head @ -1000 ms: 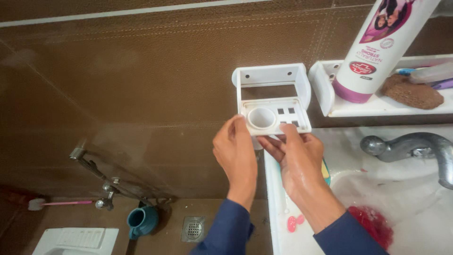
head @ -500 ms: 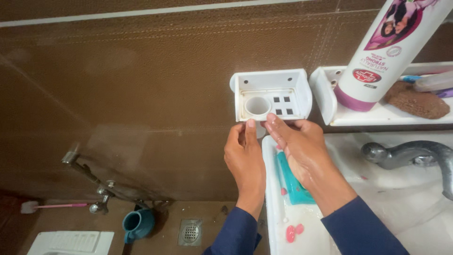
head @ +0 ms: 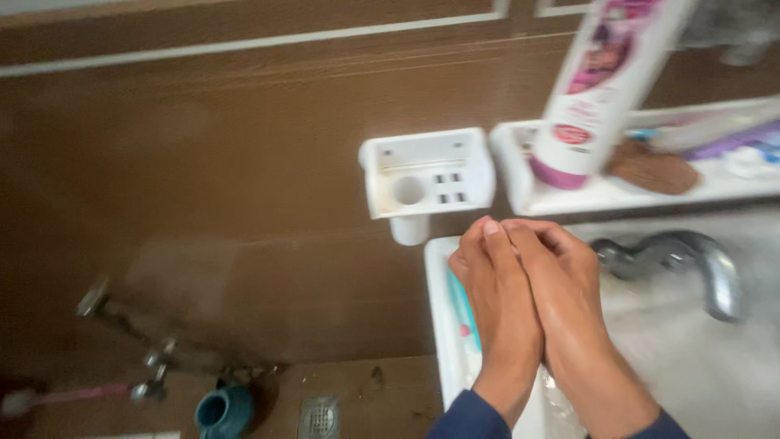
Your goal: The person removes items from a bathroom counter, rinses a toothbrush cup and a red cloth under running water, then places the cup, toothpaste, and toothbrushes into a wall-mounted holder. The person also moves a shampoo bottle and a sponge to the sink edge and wipes the sink area with the cloth.
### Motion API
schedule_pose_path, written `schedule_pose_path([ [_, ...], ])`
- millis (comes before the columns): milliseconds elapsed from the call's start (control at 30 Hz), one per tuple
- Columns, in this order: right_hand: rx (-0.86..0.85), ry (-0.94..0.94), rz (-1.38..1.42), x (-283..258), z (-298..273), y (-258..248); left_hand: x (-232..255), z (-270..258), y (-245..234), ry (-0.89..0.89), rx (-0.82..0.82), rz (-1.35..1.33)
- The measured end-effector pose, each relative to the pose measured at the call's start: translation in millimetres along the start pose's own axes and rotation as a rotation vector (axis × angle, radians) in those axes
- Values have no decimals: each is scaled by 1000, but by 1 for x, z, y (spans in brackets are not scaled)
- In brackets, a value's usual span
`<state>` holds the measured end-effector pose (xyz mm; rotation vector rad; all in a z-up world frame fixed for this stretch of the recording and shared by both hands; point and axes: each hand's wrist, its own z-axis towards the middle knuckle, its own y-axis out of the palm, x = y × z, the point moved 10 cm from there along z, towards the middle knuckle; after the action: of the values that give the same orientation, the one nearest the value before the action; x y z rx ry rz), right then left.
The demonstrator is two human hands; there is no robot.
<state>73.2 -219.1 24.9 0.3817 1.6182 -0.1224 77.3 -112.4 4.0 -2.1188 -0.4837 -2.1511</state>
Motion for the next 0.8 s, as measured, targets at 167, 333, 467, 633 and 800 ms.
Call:
schedule_pose_path([
  [167,46,-42,-81,-11,-22,-45,-10,-22,46,-199,-179,-308],
  [333,165,47,-23,-5,-27,-100,-31,-45,74,-318,-230,-257],
  [467,218,86,-44,4,-28,-141,-20,-57,98,-12,-291,68],
  [633,175,-53,-80,-11,-22,-183,-3,-81,135,181,-331,177],
  [800,222,-84,-75,-29,-17,-218,-11,-99,166,-116,-391,88],
])
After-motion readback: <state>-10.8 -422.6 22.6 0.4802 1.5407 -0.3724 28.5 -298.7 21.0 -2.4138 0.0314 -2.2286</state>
